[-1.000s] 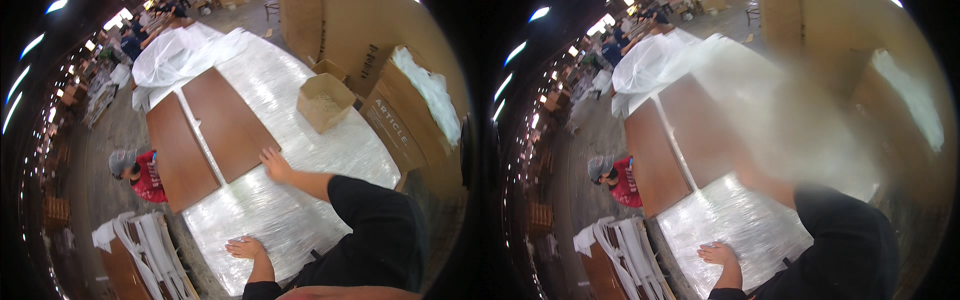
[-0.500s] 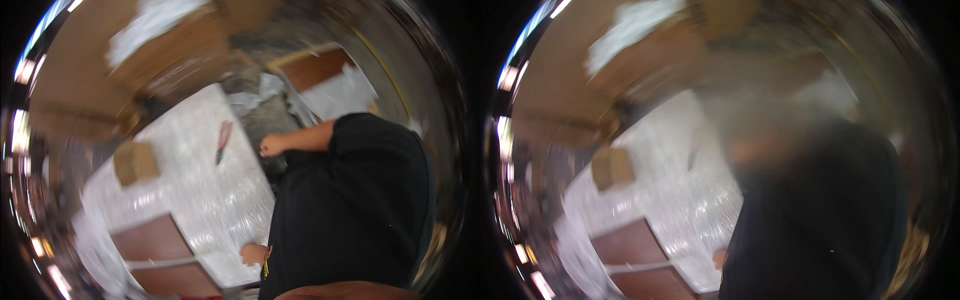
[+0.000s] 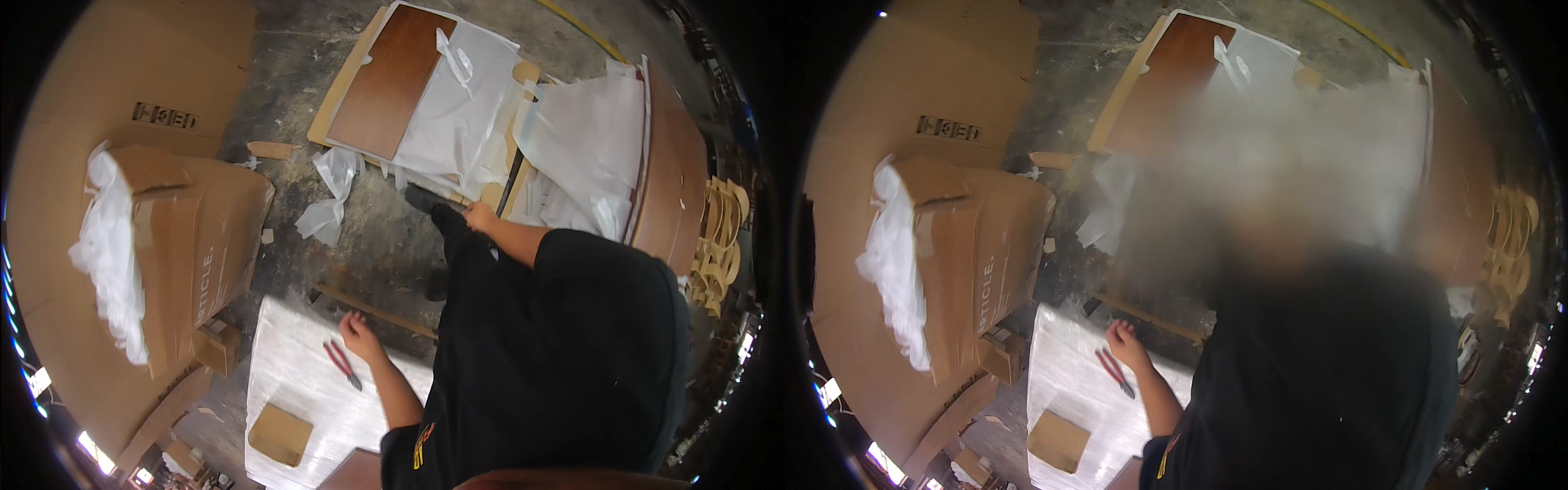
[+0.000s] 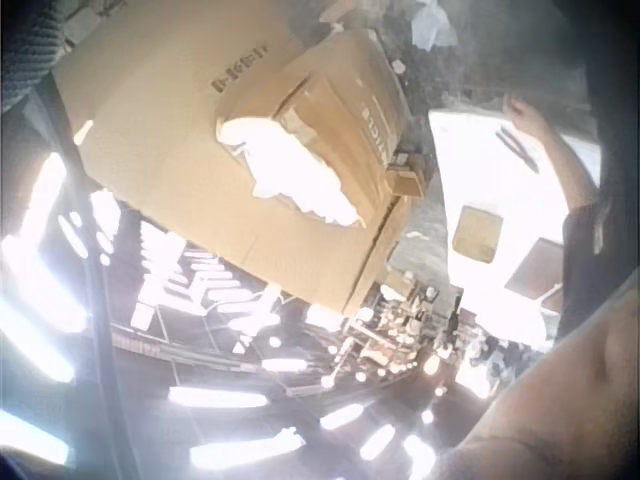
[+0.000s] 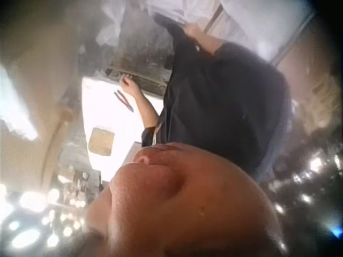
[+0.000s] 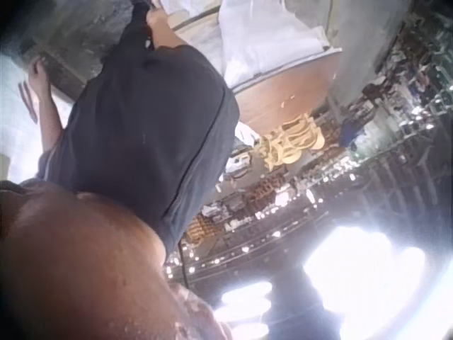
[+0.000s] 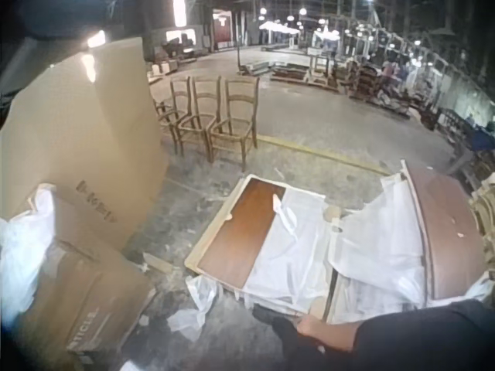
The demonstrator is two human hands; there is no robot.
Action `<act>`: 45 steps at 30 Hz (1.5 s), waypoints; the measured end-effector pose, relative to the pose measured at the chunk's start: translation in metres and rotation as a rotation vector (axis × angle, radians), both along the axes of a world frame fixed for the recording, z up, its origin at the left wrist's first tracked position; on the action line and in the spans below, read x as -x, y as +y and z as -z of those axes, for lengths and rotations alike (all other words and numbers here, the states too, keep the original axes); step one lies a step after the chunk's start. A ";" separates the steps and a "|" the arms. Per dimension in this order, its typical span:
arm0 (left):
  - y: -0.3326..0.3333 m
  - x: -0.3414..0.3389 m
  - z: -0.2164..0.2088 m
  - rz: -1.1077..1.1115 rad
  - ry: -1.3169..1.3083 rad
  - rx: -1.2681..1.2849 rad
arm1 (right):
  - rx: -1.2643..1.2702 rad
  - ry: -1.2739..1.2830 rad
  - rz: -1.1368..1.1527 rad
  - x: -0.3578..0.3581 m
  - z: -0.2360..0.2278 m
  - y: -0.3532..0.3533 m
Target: The person repeatedly picks up brown wood panels, uses red-handled pliers to trim edges, and places the panels on a plastic-covered work surface. The person handles multiple panels one at a time, trimming and stacking them.
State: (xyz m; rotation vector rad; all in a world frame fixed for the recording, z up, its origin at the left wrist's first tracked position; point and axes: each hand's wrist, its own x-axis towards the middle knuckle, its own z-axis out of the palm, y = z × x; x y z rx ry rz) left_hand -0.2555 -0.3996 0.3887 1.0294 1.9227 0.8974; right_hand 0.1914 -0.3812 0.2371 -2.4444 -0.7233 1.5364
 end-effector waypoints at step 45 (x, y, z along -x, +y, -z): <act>0.555 -0.246 0.356 0.374 -0.421 0.469 | -0.290 0.904 0.934 -0.115 0.234 0.335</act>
